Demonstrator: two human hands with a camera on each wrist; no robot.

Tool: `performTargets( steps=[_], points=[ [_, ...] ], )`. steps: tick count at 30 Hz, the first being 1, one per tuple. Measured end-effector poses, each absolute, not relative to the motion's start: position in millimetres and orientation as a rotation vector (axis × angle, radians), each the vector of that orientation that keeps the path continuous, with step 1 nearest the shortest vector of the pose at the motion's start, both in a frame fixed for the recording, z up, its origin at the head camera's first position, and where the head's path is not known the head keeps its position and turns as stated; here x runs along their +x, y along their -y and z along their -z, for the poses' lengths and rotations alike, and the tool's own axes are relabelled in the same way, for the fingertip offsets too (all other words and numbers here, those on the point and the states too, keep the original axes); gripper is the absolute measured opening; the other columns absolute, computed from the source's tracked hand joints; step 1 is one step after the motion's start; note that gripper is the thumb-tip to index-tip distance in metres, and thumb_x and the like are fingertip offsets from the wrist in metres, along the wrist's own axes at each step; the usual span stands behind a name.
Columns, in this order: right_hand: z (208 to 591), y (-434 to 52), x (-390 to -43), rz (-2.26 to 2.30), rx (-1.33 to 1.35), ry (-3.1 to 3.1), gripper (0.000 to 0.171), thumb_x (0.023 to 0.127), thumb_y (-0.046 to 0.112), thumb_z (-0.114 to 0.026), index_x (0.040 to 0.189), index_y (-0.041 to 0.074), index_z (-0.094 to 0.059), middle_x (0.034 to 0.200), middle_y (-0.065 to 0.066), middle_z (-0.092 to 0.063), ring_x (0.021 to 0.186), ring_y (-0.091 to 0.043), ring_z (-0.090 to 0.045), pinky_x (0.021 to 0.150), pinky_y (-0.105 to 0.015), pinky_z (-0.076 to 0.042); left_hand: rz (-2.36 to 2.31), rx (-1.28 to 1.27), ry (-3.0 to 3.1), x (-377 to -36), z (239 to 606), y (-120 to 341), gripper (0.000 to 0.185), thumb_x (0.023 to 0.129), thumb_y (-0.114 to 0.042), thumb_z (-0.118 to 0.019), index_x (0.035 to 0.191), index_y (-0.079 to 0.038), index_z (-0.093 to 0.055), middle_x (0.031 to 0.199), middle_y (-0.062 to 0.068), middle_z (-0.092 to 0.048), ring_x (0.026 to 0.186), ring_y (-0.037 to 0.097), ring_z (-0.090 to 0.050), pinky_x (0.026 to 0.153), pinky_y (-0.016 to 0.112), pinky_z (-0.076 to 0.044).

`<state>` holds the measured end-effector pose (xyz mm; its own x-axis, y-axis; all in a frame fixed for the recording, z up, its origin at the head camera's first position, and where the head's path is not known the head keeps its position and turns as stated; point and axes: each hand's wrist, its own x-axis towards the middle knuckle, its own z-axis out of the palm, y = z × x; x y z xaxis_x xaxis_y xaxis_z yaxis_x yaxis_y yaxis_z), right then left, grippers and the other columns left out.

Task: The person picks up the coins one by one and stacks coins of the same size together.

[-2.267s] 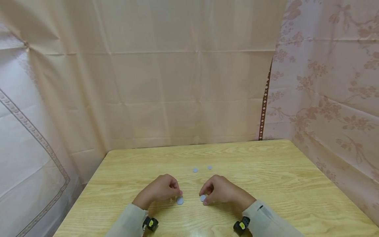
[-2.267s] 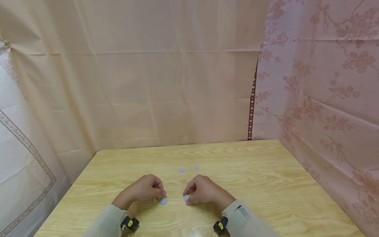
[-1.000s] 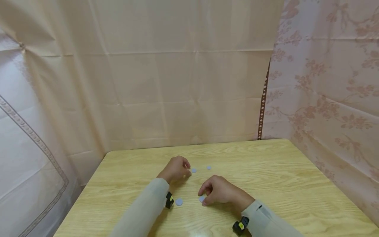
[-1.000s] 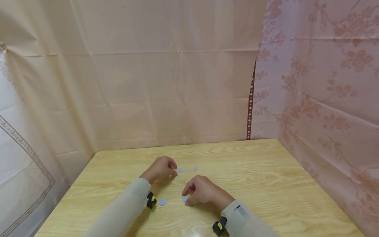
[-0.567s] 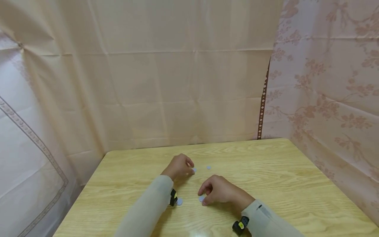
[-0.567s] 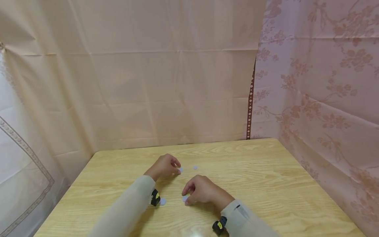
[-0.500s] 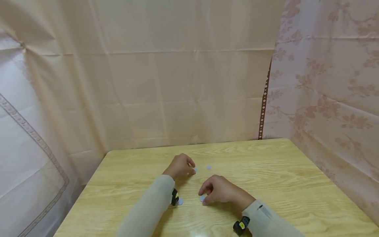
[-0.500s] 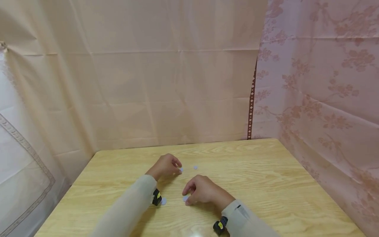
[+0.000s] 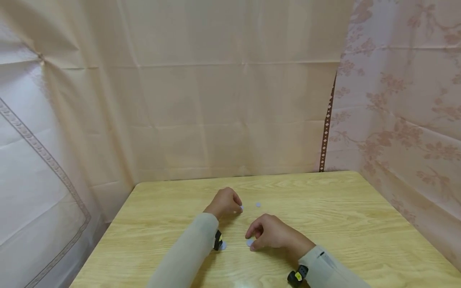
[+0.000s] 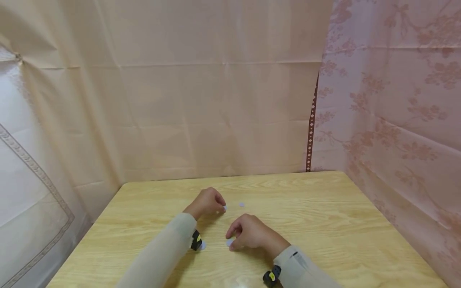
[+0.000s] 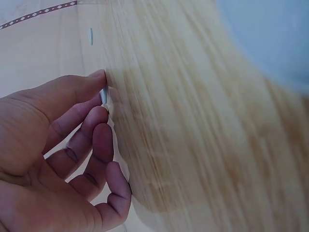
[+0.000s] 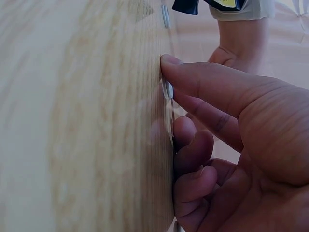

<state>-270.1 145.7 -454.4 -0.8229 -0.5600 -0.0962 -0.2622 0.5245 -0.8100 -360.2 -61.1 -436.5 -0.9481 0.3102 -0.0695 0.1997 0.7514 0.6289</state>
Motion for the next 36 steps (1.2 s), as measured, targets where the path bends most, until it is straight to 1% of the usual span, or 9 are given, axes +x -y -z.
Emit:
performTargets(
  steps=[5, 11, 20, 25, 29, 36],
  points=[
    [455.8, -145.9, -271.3, 1.197, -0.687, -2.431, 0.020, 0.078, 0.016, -0.091, 0.095, 0.019, -0.081, 0.073, 0.003, -0.061, 0.065, -0.011, -0.050, 0.055, -0.022, -0.039, -0.924, 0.395, -2.809, -357.9, 434.2, 58.6, 0.014, 0.078, -0.011, -0.090, 0.081, -0.014, -0.076, 0.086, -0.003, -0.071, 0.083, 0.018, -0.062, 0.078, 0.036, -0.055],
    [456.4, -145.5, -271.6, 1.203, -0.690, -2.423, 0.020, 0.078, 0.015, -0.091, 0.095, 0.019, -0.081, 0.072, 0.003, -0.061, 0.064, -0.010, -0.049, 0.054, -0.022, -0.039, -0.882, 0.394, -2.826, -356.4, 431.9, 57.2, 0.017, 0.077, -0.011, -0.090, 0.077, -0.014, -0.073, 0.081, -0.002, -0.069, 0.076, 0.017, -0.060, 0.069, 0.032, -0.053],
    [454.9, -145.8, -271.0, 1.202, -0.677, -2.427, 0.020, 0.078, 0.015, -0.091, 0.094, 0.019, -0.081, 0.072, 0.002, -0.061, 0.063, -0.011, -0.049, 0.054, -0.023, -0.038, -0.835, 0.437, -2.860, -358.6, 434.9, 55.6, 0.019, 0.080, -0.012, -0.088, 0.075, -0.017, -0.070, 0.078, -0.003, -0.066, 0.072, 0.016, -0.058, 0.065, 0.031, -0.049],
    [454.6, -146.3, -271.2, 1.202, -0.660, -2.431, 0.020, 0.077, 0.015, -0.092, 0.094, 0.019, -0.081, 0.073, 0.002, -0.061, 0.065, -0.011, -0.050, 0.054, -0.023, -0.039, -0.732, 0.519, -2.915, -358.7, 436.8, 52.4, 0.017, 0.083, -0.014, -0.083, 0.077, -0.020, -0.068, 0.075, -0.004, -0.065, 0.070, 0.016, -0.058, 0.064, 0.032, -0.048],
    [455.5, -146.9, -271.5, 1.199, -0.669, -2.434, 0.020, 0.078, 0.015, -0.092, 0.094, 0.019, -0.081, 0.072, 0.002, -0.061, 0.064, -0.011, -0.050, 0.055, -0.023, -0.039, -0.679, 0.549, -2.928, -357.1, 436.4, 51.2, 0.014, 0.085, -0.016, -0.080, 0.078, -0.022, -0.069, 0.074, -0.004, -0.065, 0.069, 0.015, -0.058, 0.063, 0.032, -0.048],
    [456.6, -146.9, -272.1, 1.190, -0.687, -2.443, 0.020, 0.077, 0.015, -0.092, 0.093, 0.019, -0.080, 0.072, 0.003, -0.060, 0.063, -0.010, -0.050, 0.055, -0.022, -0.039, -0.717, 0.574, -2.919, -355.5, 436.9, 53.3, 0.011, 0.085, -0.016, -0.081, 0.079, -0.019, -0.073, 0.076, -0.005, -0.065, 0.070, 0.015, -0.058, 0.064, 0.032, -0.048]
  ],
)
